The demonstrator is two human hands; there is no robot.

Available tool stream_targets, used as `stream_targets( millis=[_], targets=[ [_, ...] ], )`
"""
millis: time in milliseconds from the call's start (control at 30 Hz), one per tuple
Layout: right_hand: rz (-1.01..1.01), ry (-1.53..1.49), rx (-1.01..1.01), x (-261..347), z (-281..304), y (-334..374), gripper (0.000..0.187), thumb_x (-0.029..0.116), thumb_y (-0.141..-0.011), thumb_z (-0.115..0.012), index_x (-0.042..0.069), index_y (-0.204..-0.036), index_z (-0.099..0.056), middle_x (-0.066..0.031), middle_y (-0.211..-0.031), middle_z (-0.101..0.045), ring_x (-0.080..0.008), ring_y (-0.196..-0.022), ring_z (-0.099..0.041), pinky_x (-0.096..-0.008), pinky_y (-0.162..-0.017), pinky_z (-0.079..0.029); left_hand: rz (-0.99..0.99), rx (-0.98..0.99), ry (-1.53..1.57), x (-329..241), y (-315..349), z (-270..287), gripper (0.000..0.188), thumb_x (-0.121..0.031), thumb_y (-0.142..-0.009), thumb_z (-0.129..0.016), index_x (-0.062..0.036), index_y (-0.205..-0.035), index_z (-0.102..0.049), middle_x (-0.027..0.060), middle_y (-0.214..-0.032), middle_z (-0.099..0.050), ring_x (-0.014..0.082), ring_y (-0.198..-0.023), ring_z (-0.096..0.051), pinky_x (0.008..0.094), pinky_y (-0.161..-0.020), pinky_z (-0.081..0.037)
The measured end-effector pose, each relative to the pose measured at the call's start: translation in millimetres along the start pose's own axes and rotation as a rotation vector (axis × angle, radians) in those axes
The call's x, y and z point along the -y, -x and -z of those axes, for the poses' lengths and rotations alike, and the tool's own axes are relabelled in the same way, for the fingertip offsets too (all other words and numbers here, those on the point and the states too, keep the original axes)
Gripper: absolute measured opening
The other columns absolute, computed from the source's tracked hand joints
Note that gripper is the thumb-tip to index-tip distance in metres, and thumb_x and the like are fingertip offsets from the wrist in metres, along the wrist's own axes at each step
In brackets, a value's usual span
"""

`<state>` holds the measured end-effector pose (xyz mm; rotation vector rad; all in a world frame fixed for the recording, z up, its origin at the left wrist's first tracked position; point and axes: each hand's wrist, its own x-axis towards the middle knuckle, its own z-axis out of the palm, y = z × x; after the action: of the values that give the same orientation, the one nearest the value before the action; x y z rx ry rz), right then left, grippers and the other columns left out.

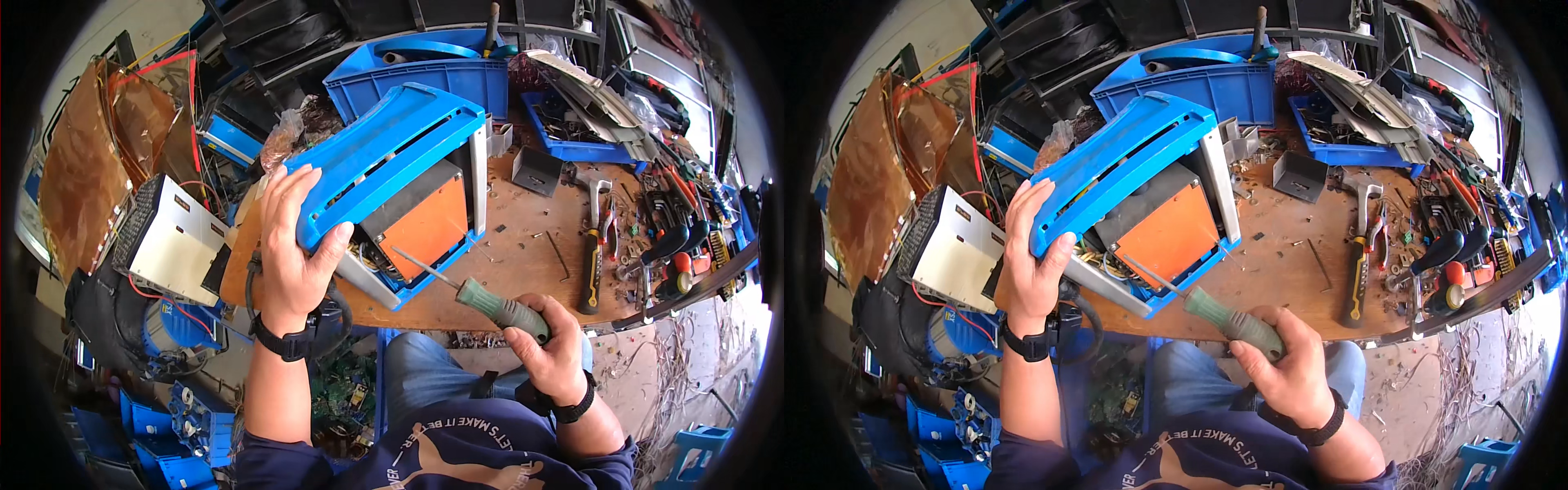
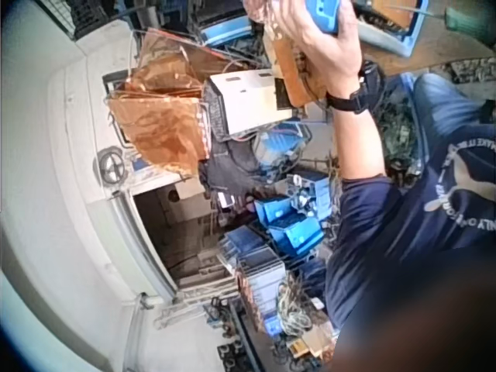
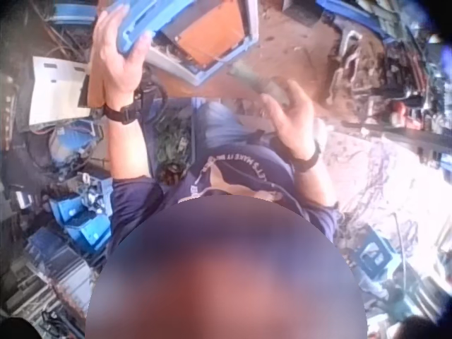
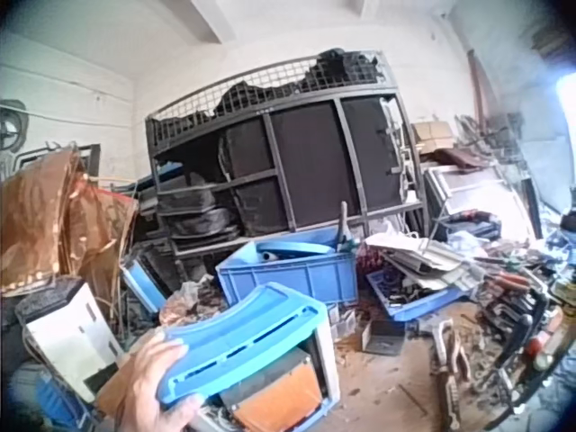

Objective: The person assembles a blue and white electronic device by inserting and tightening screws with a screwdriver. They also use a small metal tool to adjust internal components and wires within the device's casing.

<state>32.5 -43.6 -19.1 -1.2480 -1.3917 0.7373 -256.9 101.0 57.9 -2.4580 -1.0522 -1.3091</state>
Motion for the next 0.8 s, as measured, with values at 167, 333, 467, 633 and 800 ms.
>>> stream_targets(
  millis=[167,333,467,633,800],
  targets=[
    [0.017,-0.011,-0.031,1.6,-7.0,-0.8,0.03,0.016,-0.082,-0.077,-0.001,-0.103,-0.065,-0.0135,-0.082,-0.067,-0.0221,-0.072,-0.065,-0.0327,-0.068,-0.051,0.014,-0.011,0.028,4.4,-1.6,-2.0,0.061,-0.035,-0.088,-0.073,0.0013,-0.133,-0.054,0.0217,-0.134,-0.054,0.0431,-0.133,-0.043,0.0528,-0.113,-0.031],
    [0.027,0.008,-0.013,1.7,-12.6,-3.7,0.031,0.016,-0.081,-0.077,-0.001,-0.104,-0.065,-0.0163,-0.083,-0.067,-0.0267,-0.073,-0.066,-0.0343,-0.069,-0.052,0.013,-0.011,0.016,4.4,-1.1,-1.8,0.06,-0.035,-0.088,-0.072,0.0015,-0.132,-0.054,0.0219,-0.134,-0.054,0.043,-0.132,-0.043,0.0528,-0.112,-0.032],
    [0.038,0.034,-0.023,3.5,-16.1,-3.6,0.031,0.016,-0.081,-0.077,-0.001,-0.104,-0.064,-0.017,-0.084,-0.067,-0.0294,-0.073,-0.065,-0.0352,-0.069,-0.052,0.01,-0.012,0.018,4.3,-1.8,-1.8,0.06,-0.034,-0.087,-0.073,0.0016,-0.132,-0.054,0.0222,-0.134,-0.054,0.0431,-0.132,-0.043,0.0528,-0.112,-0.032],
    [0.024,0.058,-0.03,6.9,-16.4,-4.6,0.031,0.015,-0.081,-0.077,-0.001,-0.104,-0.064,-0.0172,-0.084,-0.067,-0.0304,-0.074,-0.065,-0.0354,-0.069,-0.052,0.018,-0.009,0.007,3.3,-2.0,-1.4,0.06,-0.033,-0.086,-0.073,0.0016,-0.131,-0.054,0.0225,-0.134,-0.054,0.0434,-0.133,-0.042,0.0533,-0.112,-0.031],
    [-0.109,-0.025,-0.003,13.6,-17.9,-0.5,0.031,0.015,-0.083,-0.076,-0.002,-0.106,-0.064,-0.0149,-0.083,-0.066,-0.0202,-0.075,-0.065,-0.0328,-0.069,-0.051,0.023,-0.016,0.021,1.8,-1.8,-1.3,0.06,-0.033,-0.086,-0.074,0.0013,-0.131,-0.054,0.0225,-0.133,-0.054,0.0437,-0.132,-0.042,0.0539,-0.112,-0.031]
  ],
)
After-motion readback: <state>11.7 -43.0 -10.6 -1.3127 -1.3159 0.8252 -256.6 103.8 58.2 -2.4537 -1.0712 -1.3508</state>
